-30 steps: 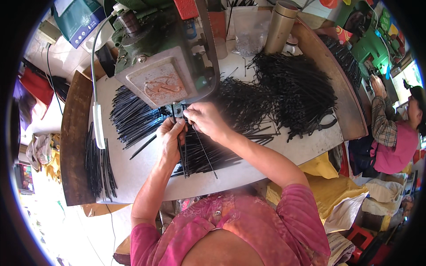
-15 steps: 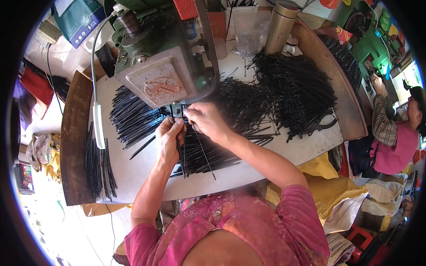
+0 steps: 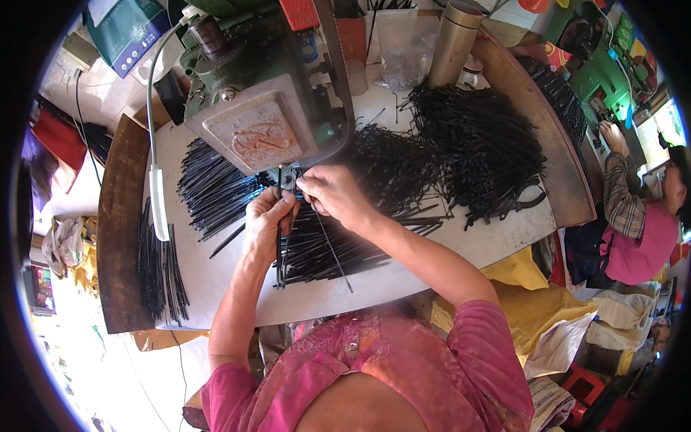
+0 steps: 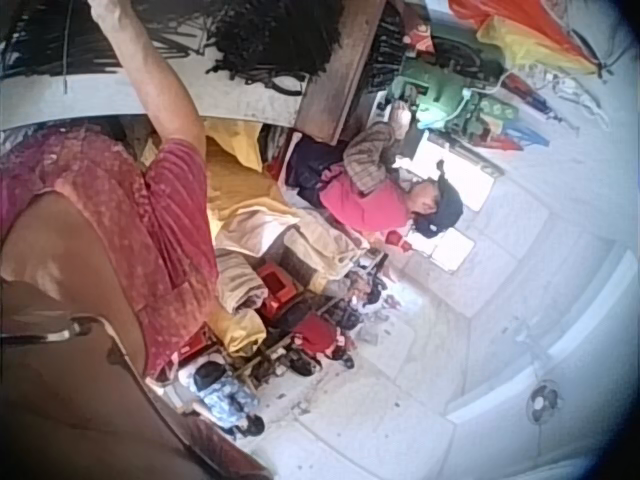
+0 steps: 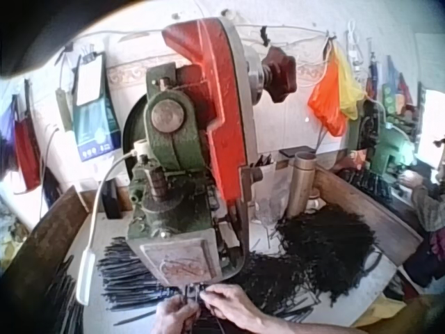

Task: The person attaches small metal pieces onto umbrella ribs by positioning them under a tabletop press machine by hand.

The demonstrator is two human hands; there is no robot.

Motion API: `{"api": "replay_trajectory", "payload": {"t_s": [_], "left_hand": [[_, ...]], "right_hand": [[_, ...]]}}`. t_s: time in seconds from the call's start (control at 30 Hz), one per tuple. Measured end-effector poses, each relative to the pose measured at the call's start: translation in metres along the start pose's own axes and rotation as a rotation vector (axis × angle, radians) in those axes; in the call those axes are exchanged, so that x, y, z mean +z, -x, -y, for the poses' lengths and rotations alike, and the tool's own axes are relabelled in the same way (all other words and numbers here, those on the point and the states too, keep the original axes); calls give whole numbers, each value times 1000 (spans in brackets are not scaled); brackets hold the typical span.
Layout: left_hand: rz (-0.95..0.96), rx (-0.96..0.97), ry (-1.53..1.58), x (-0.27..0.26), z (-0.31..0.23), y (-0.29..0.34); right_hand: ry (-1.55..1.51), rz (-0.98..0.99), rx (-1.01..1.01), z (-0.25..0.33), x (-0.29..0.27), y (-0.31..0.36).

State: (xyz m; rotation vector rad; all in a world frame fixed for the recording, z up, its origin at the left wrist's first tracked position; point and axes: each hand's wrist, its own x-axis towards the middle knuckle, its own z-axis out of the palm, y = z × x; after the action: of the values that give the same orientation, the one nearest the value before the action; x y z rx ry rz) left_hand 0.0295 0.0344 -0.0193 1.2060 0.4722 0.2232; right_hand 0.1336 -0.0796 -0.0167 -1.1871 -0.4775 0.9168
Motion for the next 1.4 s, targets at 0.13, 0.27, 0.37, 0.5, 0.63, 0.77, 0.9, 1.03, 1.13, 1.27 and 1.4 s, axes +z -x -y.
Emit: {"api": "replay_trajectory", "payload": {"t_s": [0.13,0.27,0.37,0.5,0.63,0.77,0.9,1.03,1.13,1.27,1.4], "left_hand": [[-23,-6,0,5,-3,2],[-103,28,42,14,1,6],[-145,59,47,20,4,4],[-239,70,114,26,9,2],[-276,74,85,27,10,-1],[-311,26,81,30,4,-3],[-274,4,93,27,0,-4],[-252,6,96,20,1,-2],[-209,18,80,18,-2,-3],[-178,18,-7,3,-17,7],[-190,91,-717,-73,-42,31]], "right_hand": [[-13,23,-11,0,-2,-1],[5,7,-36,-3,1,0],[32,-33,-42,-3,4,-1],[54,-47,-42,-4,6,-2],[53,-71,-56,-7,6,-2],[70,-91,-53,-8,5,-4],[61,-92,-37,-3,5,-2],[265,-93,-3,5,-7,6],[310,-166,-72,16,-38,12],[349,-259,-106,34,-65,19],[517,-240,-111,51,-85,29]]}}
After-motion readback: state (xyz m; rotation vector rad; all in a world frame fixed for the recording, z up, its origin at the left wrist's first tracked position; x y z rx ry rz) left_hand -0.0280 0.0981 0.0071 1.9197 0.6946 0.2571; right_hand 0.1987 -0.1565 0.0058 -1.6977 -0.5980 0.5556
